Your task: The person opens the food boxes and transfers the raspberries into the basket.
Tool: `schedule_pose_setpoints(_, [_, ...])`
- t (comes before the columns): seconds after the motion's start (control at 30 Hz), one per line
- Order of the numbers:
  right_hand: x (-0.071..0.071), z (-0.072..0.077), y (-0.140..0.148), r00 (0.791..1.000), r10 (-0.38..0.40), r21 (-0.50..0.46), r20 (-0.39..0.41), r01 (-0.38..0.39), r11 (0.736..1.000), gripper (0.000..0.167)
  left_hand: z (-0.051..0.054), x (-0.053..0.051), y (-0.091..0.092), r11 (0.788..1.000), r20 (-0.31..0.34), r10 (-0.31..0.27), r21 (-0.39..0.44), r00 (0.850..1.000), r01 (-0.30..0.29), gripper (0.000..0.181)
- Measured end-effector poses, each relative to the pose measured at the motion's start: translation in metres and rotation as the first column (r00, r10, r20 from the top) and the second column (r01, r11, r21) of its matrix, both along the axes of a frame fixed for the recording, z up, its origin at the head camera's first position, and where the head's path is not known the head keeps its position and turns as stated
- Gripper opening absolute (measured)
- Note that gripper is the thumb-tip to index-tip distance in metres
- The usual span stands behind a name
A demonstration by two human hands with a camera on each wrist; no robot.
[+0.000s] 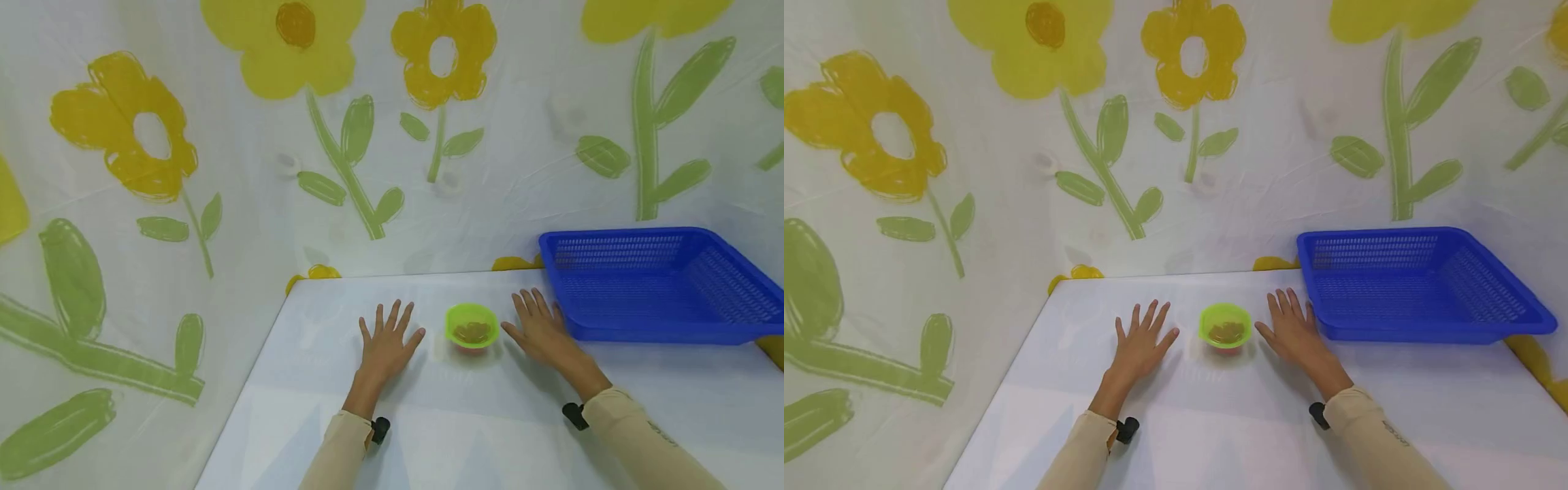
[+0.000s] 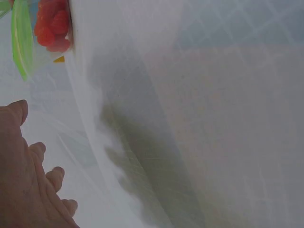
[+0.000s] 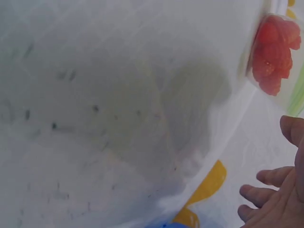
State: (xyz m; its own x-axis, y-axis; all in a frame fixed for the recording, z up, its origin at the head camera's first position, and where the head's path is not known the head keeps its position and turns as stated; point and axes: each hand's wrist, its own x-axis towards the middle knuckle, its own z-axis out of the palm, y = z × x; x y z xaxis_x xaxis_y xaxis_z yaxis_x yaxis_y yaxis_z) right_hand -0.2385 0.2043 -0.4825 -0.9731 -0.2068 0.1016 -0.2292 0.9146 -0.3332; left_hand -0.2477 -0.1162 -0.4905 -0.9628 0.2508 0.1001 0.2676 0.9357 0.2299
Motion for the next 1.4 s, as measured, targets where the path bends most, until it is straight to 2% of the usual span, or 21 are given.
schedule_pose_setpoints(0.17, [0.003,0.004,0.003,1.000,0.006,-0.032,-0.014,-0.006,0.999,0.071,0.001,-0.002,0.003,0.998,-0.020,-0.048,0.045,0.999,0.049,0.073])
schedule_pose_setpoints(0.33, [0.008,0.005,0.002,0.998,0.049,-0.103,-0.045,-0.053,0.993,0.070,0.008,0.000,0.000,0.981,-0.054,-0.080,0.171,0.995,0.088,0.074])
schedule_pose_setpoints(0.47, [0.014,0.005,-0.001,0.996,0.078,-0.178,-0.038,-0.084,0.980,0.071,0.013,0.002,-0.001,0.935,-0.080,-0.139,0.317,0.987,0.157,0.069])
schedule_pose_setpoints(0.6, [0.019,0.005,-0.001,0.995,0.098,-0.277,-0.001,-0.095,0.956,0.073,0.014,0.004,0.005,0.853,-0.087,-0.202,0.473,0.976,0.219,0.065])
schedule_pose_setpoints(0.67, [0.020,0.003,0.000,0.994,0.109,-0.338,0.022,-0.095,0.936,0.075,0.014,0.004,0.008,0.810,-0.090,-0.213,0.540,0.973,0.228,0.063])
schedule_pose_setpoints(0.73, [0.020,0.001,-0.001,0.992,0.121,-0.385,0.045,-0.094,0.918,0.077,0.012,0.004,0.011,0.781,-0.092,-0.210,0.583,0.973,0.223,0.061])
schedule_pose_setpoints(0.8, [0.020,-0.002,-0.002,0.989,0.130,-0.414,0.071,-0.089,0.906,0.081,0.009,0.004,0.013,0.760,-0.085,-0.205,0.614,0.975,0.213,0.059])
schedule_pose_setpoints(0.97, [0.021,-0.008,-0.006,0.987,0.128,-0.431,0.094,-0.076,0.899,0.082,0.001,0.003,0.018,0.716,-0.101,-0.198,0.664,0.975,0.214,0.056])
schedule_pose_setpoints(1.17, [0.018,-0.017,-0.011,0.986,0.143,-0.480,0.084,-0.086,0.873,0.079,-0.009,0.003,0.024,0.678,-0.147,-0.193,0.694,0.970,0.241,0.055])
schedule_pose_setpoints(1.33, [0.017,-0.021,-0.012,0.987,0.143,-0.482,0.075,-0.090,0.872,0.080,-0.016,0.002,0.028,0.633,-0.152,-0.185,0.737,0.971,0.236,0.058])
schedule_pose_setpoints(1.4, [0.017,-0.023,-0.011,0.987,0.139,-0.488,0.077,-0.084,0.869,0.081,-0.020,0.002,0.030,0.622,-0.158,-0.175,0.747,0.972,0.234,0.060])
